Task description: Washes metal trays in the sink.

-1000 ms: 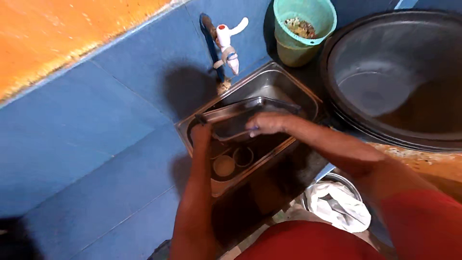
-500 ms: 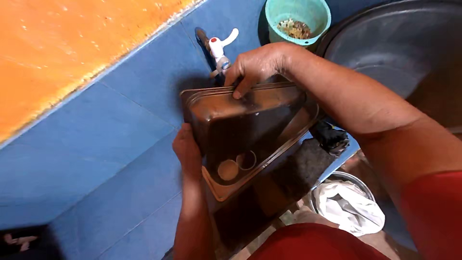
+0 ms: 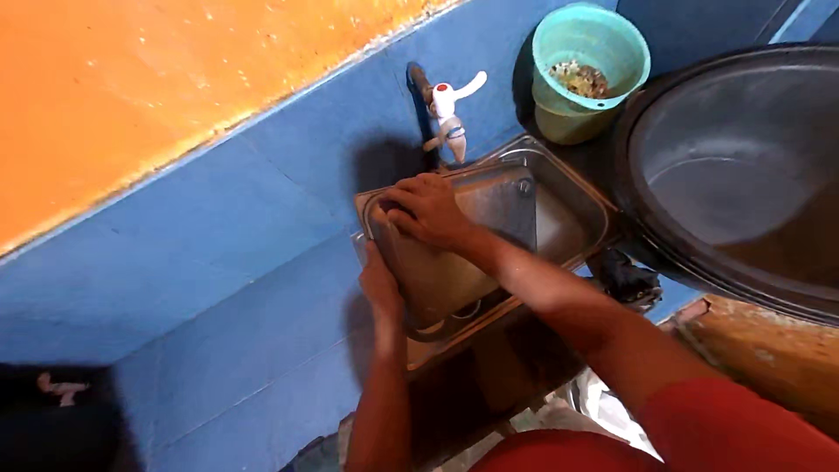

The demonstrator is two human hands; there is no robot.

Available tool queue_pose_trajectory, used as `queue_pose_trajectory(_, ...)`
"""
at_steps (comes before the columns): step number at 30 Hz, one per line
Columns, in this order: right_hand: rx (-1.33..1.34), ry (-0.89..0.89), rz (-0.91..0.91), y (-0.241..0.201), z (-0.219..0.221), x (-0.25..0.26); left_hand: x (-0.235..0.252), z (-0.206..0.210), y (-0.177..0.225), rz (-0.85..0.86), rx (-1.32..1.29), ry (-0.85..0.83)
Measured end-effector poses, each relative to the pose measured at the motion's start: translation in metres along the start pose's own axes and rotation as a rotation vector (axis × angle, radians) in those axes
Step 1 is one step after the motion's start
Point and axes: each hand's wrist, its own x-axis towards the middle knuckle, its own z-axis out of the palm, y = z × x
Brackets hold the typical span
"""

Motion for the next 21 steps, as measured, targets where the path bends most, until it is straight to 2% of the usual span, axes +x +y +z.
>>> queue_pose_trajectory(3,-0.052,0.038,0.084,0.032,-0.005,-0.012,-0.002,-0.002,-0.007,0.006,-0.049,0.036)
queue_pose_trajectory(6,-0.23,-0.083,0.316,0.082,-0.03,-0.036,0.0,-0.003,-0.016,-0.084,-0.138,0.064)
queue_pose_trajectory(8,-0.26,0.004,0.496,0.117,-0.035,-0.044,0.002,-0.003,-0.02,-0.109,-0.178,0.074)
queue_pose_trajectory(10,-0.236,0.085,0.629,0.119,-0.031,-0.037,0.005,0.0,-0.021,-0.119,-0.179,0.08)
queue_pose_trajectory(11,-0.204,0.115,0.637,0.109,-0.025,-0.032,0.006,0.002,-0.021,-0.121,-0.171,0.081)
queue_pose_trajectory(13,-0.124,0.162,0.522,0.075,-0.002,-0.024,0.011,0.01,-0.019,-0.136,-0.14,0.097)
queue_pose_trajectory(15,-0.071,0.155,0.264,0.041,0.035,-0.032,0.014,0.016,-0.017,-0.173,-0.067,0.097)
queue_pose_trajectory(18,-0.097,0.057,-0.046,0.026,0.068,-0.059,0.015,0.019,-0.016,-0.223,-0.031,0.098)
queue_pose_trajectory(20,-0.126,0.0,-0.044,0.047,0.058,-0.07,0.017,0.018,-0.019,-0.237,-0.041,0.095)
queue_pose_trajectory(21,-0.122,-0.019,0.039,0.063,0.047,-0.076,0.018,0.016,-0.022,-0.234,-0.053,0.087)
